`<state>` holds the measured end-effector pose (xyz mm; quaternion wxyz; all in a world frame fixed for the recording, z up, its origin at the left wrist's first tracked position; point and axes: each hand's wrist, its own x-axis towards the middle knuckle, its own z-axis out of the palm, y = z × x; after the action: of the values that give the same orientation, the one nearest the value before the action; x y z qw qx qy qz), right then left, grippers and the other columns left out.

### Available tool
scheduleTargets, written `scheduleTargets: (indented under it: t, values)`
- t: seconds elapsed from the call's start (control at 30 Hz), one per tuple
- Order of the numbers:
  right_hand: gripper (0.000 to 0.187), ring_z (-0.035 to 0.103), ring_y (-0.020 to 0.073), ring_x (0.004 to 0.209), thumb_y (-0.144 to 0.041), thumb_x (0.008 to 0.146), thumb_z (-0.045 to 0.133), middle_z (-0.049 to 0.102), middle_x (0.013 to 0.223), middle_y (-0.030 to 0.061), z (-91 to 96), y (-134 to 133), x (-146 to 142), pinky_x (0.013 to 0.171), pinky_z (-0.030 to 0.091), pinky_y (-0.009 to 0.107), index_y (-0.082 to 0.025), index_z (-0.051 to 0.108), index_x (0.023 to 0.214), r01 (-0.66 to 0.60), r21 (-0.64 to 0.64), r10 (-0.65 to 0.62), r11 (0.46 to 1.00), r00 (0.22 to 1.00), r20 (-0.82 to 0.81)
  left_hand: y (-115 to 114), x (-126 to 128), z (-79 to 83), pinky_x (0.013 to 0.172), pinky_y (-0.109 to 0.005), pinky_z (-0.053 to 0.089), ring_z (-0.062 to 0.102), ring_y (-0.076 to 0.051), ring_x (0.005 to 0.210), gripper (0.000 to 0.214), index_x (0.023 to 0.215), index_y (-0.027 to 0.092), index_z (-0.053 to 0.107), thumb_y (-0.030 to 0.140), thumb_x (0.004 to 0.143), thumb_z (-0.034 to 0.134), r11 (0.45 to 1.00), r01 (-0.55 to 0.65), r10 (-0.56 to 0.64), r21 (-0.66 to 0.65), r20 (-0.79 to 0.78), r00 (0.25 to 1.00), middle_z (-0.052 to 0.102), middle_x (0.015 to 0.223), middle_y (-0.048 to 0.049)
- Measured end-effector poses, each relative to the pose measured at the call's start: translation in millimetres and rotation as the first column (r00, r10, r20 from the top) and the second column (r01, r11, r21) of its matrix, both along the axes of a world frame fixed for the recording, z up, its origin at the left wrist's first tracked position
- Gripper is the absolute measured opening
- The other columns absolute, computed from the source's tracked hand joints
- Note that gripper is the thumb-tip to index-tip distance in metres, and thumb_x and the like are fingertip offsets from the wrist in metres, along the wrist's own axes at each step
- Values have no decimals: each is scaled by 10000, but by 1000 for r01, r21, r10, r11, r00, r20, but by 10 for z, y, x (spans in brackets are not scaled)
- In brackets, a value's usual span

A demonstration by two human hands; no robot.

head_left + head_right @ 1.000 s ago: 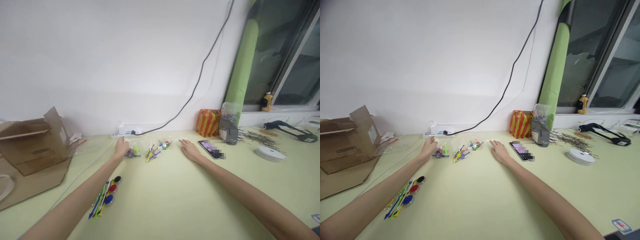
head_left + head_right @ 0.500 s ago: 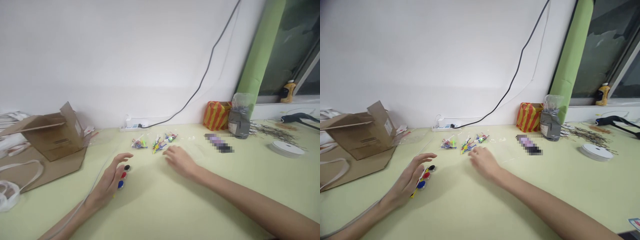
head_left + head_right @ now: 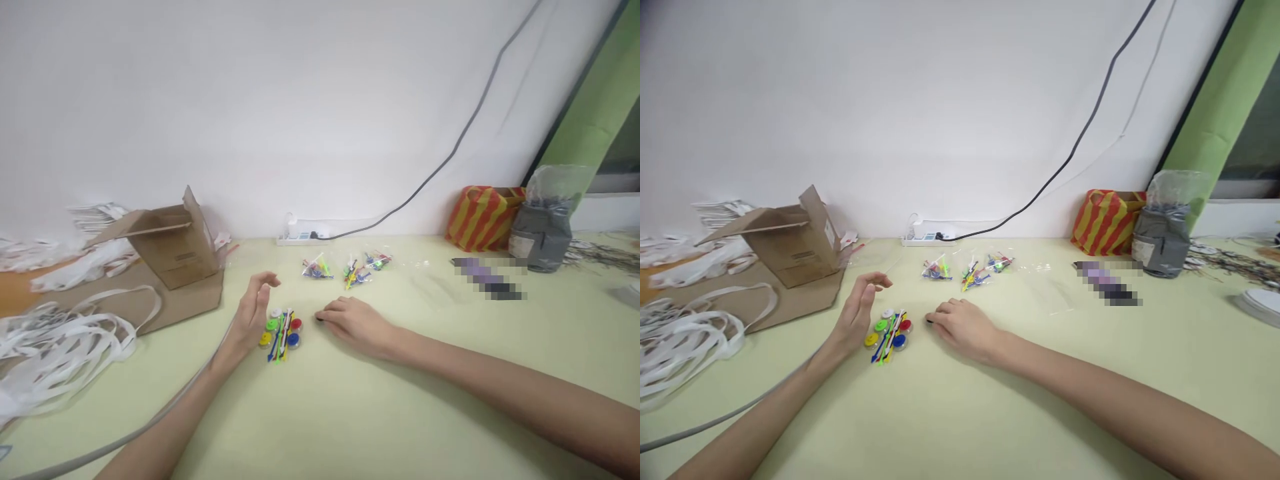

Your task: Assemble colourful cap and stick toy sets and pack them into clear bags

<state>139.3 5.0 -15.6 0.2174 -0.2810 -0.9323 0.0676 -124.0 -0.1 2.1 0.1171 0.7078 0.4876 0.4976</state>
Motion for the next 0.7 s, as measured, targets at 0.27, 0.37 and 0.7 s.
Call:
scheduleTargets:
  t: [0.27,0.37,0.7]
  values:
    - [369,619,250,1064,-162,995,425,684,1149,122,200,-130,520,937,453,394,-206,643,1290,85,-32,-82,996,994,65,-58,224,45,986,-346,416,565,-207,1054,390,1211,196,492,482,1040,290,998,45,-45,-37,13,999,597,1085,-82]
    - [364,611,250,1083,-160,988,469,679,1160,128,287,15,352,945,459,398,-193,611,1322,107,-16,-108,994,994,-11,-43,217,1,988,-369,420,559,-211,1053,379,1219,209,486,487,1040,301,996,64,-63,-54,19,998,589,1078,-75]
    - [202,574,215,986,-86,888,636,674,1030,95,268,551,-688,886,399,316,-167,765,1021,-189,-54,191,980,981,28,97,14,-139,931,-372,438,575,-207,1021,348,1218,234,485,494,1039,337,1000,22,-22,5,50,999,586,1064,-62]
